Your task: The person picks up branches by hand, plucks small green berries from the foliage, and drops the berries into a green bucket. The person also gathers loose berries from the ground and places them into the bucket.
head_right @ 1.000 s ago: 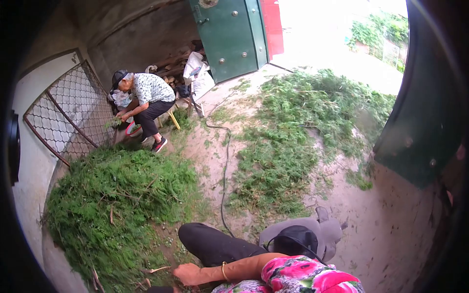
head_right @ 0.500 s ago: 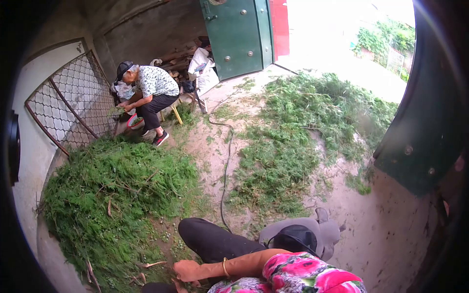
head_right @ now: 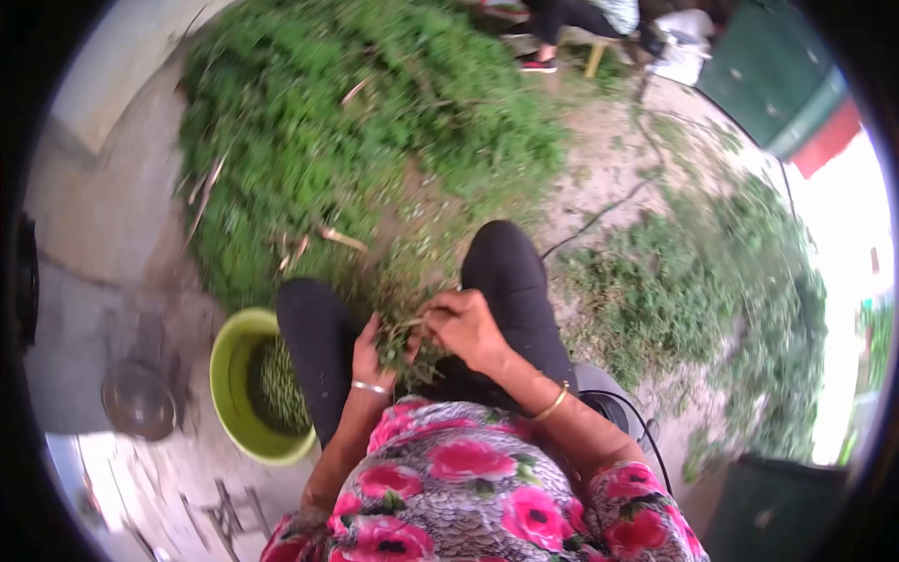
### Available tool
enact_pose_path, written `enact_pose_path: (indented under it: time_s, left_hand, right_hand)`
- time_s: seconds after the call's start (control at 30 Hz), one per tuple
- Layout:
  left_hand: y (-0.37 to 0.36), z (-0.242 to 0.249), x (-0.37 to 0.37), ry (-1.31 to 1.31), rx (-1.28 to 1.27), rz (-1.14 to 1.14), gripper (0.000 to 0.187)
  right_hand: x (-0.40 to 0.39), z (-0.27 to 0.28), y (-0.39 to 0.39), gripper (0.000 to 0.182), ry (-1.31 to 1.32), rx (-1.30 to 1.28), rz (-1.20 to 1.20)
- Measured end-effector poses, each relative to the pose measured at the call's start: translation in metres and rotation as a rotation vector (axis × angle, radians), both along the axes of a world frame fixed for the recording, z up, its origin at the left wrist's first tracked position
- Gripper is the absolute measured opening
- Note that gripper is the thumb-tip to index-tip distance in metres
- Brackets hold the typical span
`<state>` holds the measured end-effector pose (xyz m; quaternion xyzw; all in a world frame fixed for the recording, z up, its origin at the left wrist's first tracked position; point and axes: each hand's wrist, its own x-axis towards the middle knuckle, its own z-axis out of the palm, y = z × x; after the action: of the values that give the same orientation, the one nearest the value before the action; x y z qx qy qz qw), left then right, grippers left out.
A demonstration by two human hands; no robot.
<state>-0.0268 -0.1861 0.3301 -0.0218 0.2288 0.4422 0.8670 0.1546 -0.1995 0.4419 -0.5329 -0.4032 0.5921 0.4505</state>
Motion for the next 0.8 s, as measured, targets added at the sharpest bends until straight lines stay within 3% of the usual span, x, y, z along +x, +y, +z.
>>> enact_pose_path:
  time_s: [0.13,0.23,0.33,0.43,0.5,0.53,0.6,0.67,0.73,0.8]
  left_hand:
    - [-0.004,0.026,0.003,-0.016,-0.08,0.099,0.041]
    - [-0.006,0.029,-0.002,-0.056,-0.035,0.115,0.041]
    - [-0.006,0.036,-0.006,-0.015,-0.013,0.14,0.042]
    - [-0.008,0.025,-0.014,-0.091,-0.052,0.118,0.042]
    - [-0.006,0.012,-0.023,-0.419,0.038,0.054,0.043]
    - [-0.009,0.006,-0.023,-0.422,0.034,0.061,0.043]
    - [-0.009,0.028,-0.015,-0.08,-0.024,0.146,0.05]
    - [-0.008,0.036,-0.014,-0.115,-0.014,0.116,0.05]
    - [-0.009,0.042,-0.014,-0.057,0.028,0.107,0.041]
    - [-0.009,0.035,-0.012,-0.031,-0.018,0.156,0.039]
  right_hand:
    - [-0.006,-0.006,0.0,0.016,-0.229,0.154,0.114]
    - [-0.018,0.004,-0.001,0.026,-0.209,0.064,0.026]
    - [-0.022,0.005,0.002,0.03,-0.153,0.014,0.086]
    - [-0.036,0.001,0.004,0.018,-0.259,0.111,0.151]
    - [-0.041,-0.007,0.003,0.008,-0.354,0.267,0.277]
    - [-0.046,-0.006,-0.001,0.009,-0.394,0.308,0.333]
    - [-0.055,-0.006,-0.005,0.011,-0.532,0.415,0.41]
    - [-0.06,-0.019,-0.006,0.012,-0.591,0.481,0.449]
    - [-0.063,-0.03,-0.006,0.011,-0.857,0.709,0.446]
    - [-0.064,-0.031,-0.004,0.01,-0.873,0.686,0.456]
